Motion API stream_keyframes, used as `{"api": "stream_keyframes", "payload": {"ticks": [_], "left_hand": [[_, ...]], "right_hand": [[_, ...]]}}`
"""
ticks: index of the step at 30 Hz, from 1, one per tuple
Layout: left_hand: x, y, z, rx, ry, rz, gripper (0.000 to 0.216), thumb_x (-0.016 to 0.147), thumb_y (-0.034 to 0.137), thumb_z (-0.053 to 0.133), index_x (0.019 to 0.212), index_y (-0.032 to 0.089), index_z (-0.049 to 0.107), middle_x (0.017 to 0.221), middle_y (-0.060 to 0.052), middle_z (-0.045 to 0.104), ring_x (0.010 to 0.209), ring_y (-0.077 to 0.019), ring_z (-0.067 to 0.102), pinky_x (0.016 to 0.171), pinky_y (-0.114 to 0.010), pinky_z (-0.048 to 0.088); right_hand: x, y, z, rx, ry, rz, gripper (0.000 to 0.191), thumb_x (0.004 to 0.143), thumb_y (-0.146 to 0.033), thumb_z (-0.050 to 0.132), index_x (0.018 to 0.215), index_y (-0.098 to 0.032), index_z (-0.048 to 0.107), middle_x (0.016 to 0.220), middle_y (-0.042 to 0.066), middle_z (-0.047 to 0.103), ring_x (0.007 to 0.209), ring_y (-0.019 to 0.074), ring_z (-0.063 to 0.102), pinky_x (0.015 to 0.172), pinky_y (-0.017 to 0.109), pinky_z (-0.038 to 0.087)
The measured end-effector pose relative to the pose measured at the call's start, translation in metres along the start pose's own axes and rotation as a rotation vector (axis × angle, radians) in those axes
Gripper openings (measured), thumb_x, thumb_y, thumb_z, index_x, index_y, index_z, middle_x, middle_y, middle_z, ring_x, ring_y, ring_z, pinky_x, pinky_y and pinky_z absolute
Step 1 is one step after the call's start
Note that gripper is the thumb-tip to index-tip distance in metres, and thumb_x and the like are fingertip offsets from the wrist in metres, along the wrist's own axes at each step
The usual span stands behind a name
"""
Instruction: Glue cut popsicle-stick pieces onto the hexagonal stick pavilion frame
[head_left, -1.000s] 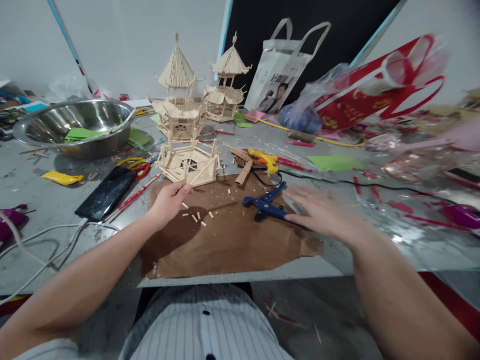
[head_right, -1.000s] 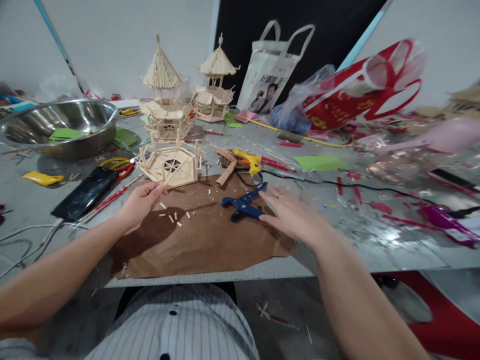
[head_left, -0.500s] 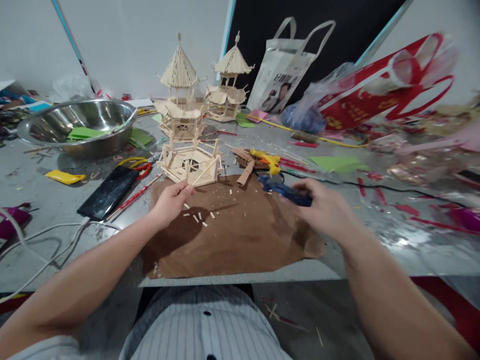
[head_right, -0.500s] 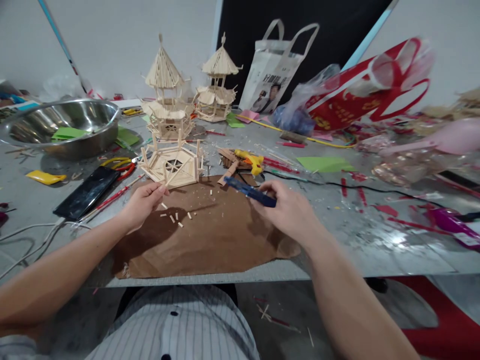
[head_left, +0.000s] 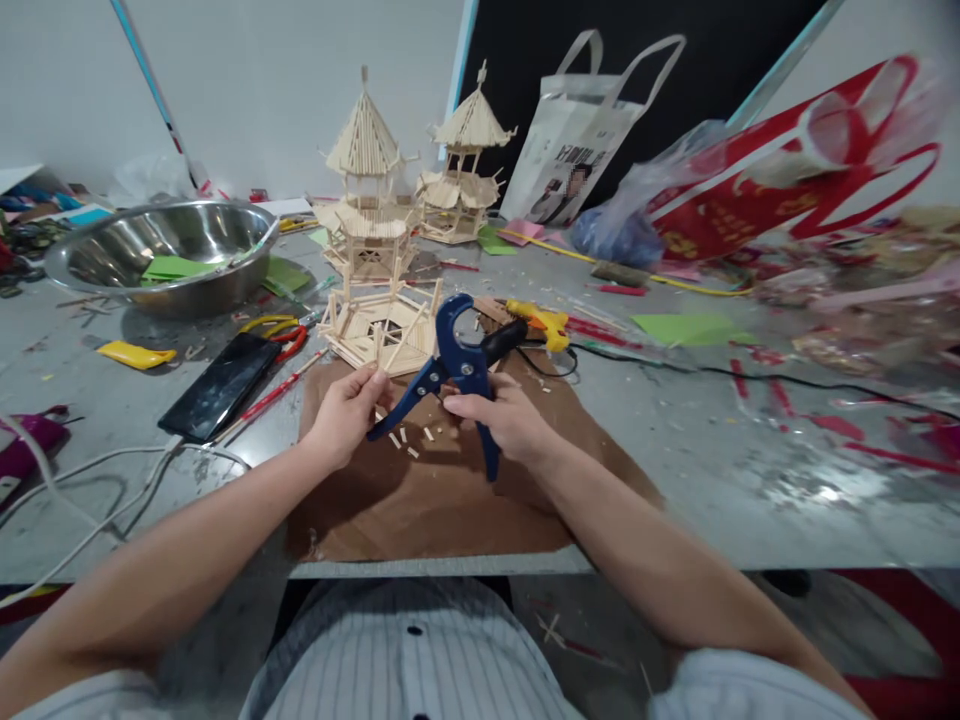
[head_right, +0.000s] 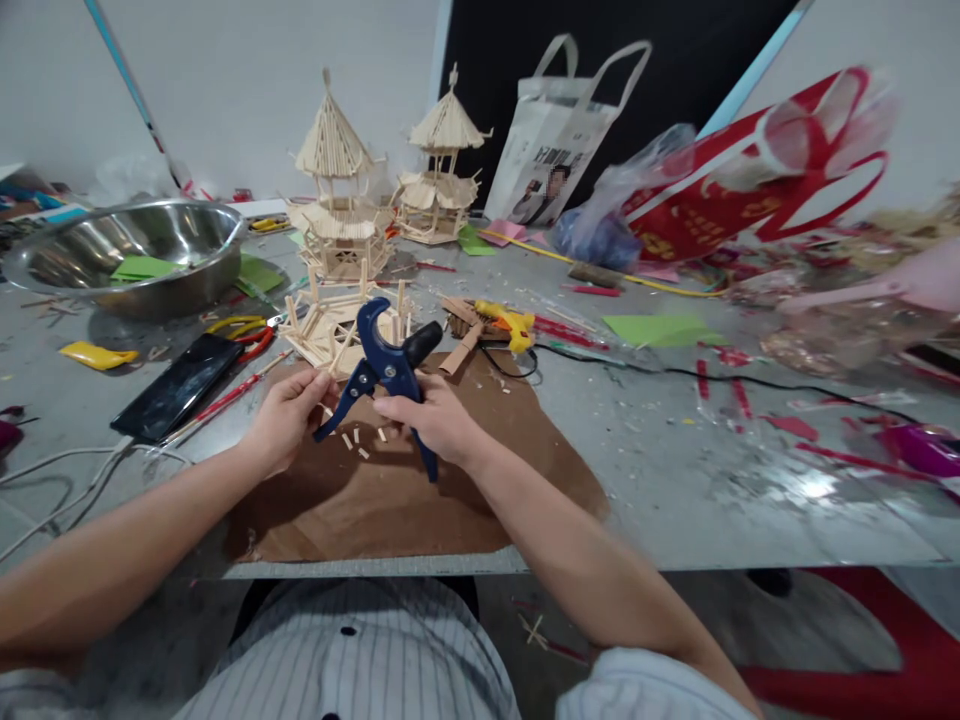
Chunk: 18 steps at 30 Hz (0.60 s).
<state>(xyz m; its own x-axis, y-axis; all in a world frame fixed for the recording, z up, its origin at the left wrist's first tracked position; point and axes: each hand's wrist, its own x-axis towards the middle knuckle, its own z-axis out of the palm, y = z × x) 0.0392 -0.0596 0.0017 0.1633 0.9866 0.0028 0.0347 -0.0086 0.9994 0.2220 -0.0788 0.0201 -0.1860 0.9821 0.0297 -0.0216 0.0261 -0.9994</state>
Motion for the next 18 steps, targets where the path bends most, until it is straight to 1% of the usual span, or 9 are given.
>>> {"api": "stream_keyframes", "payload": {"ticks": [2, 4, 5, 8, 10, 12, 13, 15, 18], "left_hand": [[0.001, -0.003, 0.003, -0.058, -0.002, -0.048, 0.035, 0.074, 0.050, 0.055, 0.070, 0.015, 0.051, 0.054, 0.004, 0.052, 0.039, -0.0039, 0.034, 0.038, -0.018, 0.023], [0.001, -0.004, 0.006, -0.094, -0.007, -0.064, 0.035, 0.072, 0.050, 0.058, 0.071, 0.015, 0.051, 0.053, 0.004, 0.051, 0.041, -0.0044, 0.038, 0.039, -0.017, 0.024], [0.000, -0.004, 0.008, -0.117, -0.019, -0.066, 0.035, 0.071, 0.049, 0.059, 0.071, 0.015, 0.051, 0.053, 0.004, 0.051, 0.042, -0.0046, 0.039, 0.039, -0.017, 0.025], [-0.007, 0.000, 0.015, -0.226, -0.072, -0.084, 0.035, 0.068, 0.048, 0.063, 0.068, 0.015, 0.050, 0.052, 0.005, 0.049, 0.044, -0.0046, 0.040, 0.042, -0.017, 0.029], [-0.011, 0.002, 0.018, -0.290, -0.104, -0.107, 0.034, 0.068, 0.046, 0.064, 0.068, 0.015, 0.049, 0.048, 0.008, 0.043, 0.042, -0.0037, 0.037, 0.043, -0.017, 0.029], [-0.012, 0.003, 0.018, -0.293, -0.136, -0.109, 0.031, 0.071, 0.045, 0.062, 0.071, 0.016, 0.050, 0.043, 0.009, 0.037, 0.040, -0.0039, 0.034, 0.042, -0.017, 0.028], [-0.011, 0.002, 0.018, -0.265, -0.141, -0.096, 0.031, 0.072, 0.045, 0.060, 0.073, 0.016, 0.051, 0.042, 0.009, 0.037, 0.039, -0.0043, 0.034, 0.041, -0.017, 0.027], [-0.009, 0.001, 0.014, -0.181, -0.112, -0.055, 0.031, 0.075, 0.047, 0.056, 0.075, 0.016, 0.052, 0.043, 0.007, 0.041, 0.039, -0.0050, 0.035, 0.040, -0.018, 0.025], [-0.004, 0.000, 0.007, -0.073, -0.033, 0.020, 0.033, 0.077, 0.049, 0.053, 0.073, 0.016, 0.051, 0.045, 0.006, 0.042, 0.039, -0.0044, 0.032, 0.039, -0.018, 0.020]], "right_hand": [[0.000, 0.005, 0.005, 0.046, -0.011, -0.052, 0.018, 0.057, -0.032, 0.068, 0.066, -0.017, 0.060, 0.063, -0.001, 0.059, 0.057, 0.0120, 0.055, 0.059, 0.027, 0.047], [-0.002, 0.009, 0.008, 0.111, -0.066, -0.074, 0.019, 0.059, -0.030, 0.066, 0.074, -0.019, 0.063, 0.074, 0.000, 0.063, 0.072, 0.0148, 0.059, 0.071, 0.030, 0.047], [-0.004, 0.011, 0.008, 0.144, -0.109, -0.069, 0.021, 0.060, -0.030, 0.066, 0.078, -0.020, 0.064, 0.079, 0.000, 0.064, 0.077, 0.0159, 0.059, 0.075, 0.031, 0.046], [-0.009, 0.018, 0.009, 0.211, -0.229, 0.006, 0.029, 0.061, -0.031, 0.066, 0.089, -0.022, 0.064, 0.082, 0.001, 0.066, 0.081, 0.0178, 0.060, 0.075, 0.033, 0.047], [-0.012, 0.020, 0.010, 0.233, -0.301, 0.043, 0.035, 0.061, -0.031, 0.066, 0.095, -0.022, 0.063, 0.082, 0.002, 0.066, 0.081, 0.0185, 0.060, 0.076, 0.035, 0.047], [-0.015, 0.019, 0.011, 0.257, -0.365, 0.019, 0.040, 0.063, -0.030, 0.064, 0.102, -0.022, 0.062, 0.084, 0.003, 0.067, 0.086, 0.0188, 0.060, 0.083, 0.037, 0.044], [-0.016, 0.018, 0.011, 0.265, -0.382, -0.007, 0.042, 0.064, -0.030, 0.064, 0.104, -0.022, 0.061, 0.086, 0.003, 0.067, 0.089, 0.0190, 0.059, 0.087, 0.037, 0.042], [-0.019, 0.013, 0.009, 0.259, -0.373, -0.048, 0.043, 0.064, -0.030, 0.062, 0.106, -0.022, 0.060, 0.090, 0.004, 0.066, 0.094, 0.0199, 0.058, 0.091, 0.038, 0.039], [-0.021, 0.007, -0.003, 0.175, -0.259, -0.106, 0.038, 0.064, -0.033, 0.057, 0.100, -0.020, 0.059, 0.093, 0.005, 0.065, 0.095, 0.0218, 0.057, 0.089, 0.039, 0.040]]}}
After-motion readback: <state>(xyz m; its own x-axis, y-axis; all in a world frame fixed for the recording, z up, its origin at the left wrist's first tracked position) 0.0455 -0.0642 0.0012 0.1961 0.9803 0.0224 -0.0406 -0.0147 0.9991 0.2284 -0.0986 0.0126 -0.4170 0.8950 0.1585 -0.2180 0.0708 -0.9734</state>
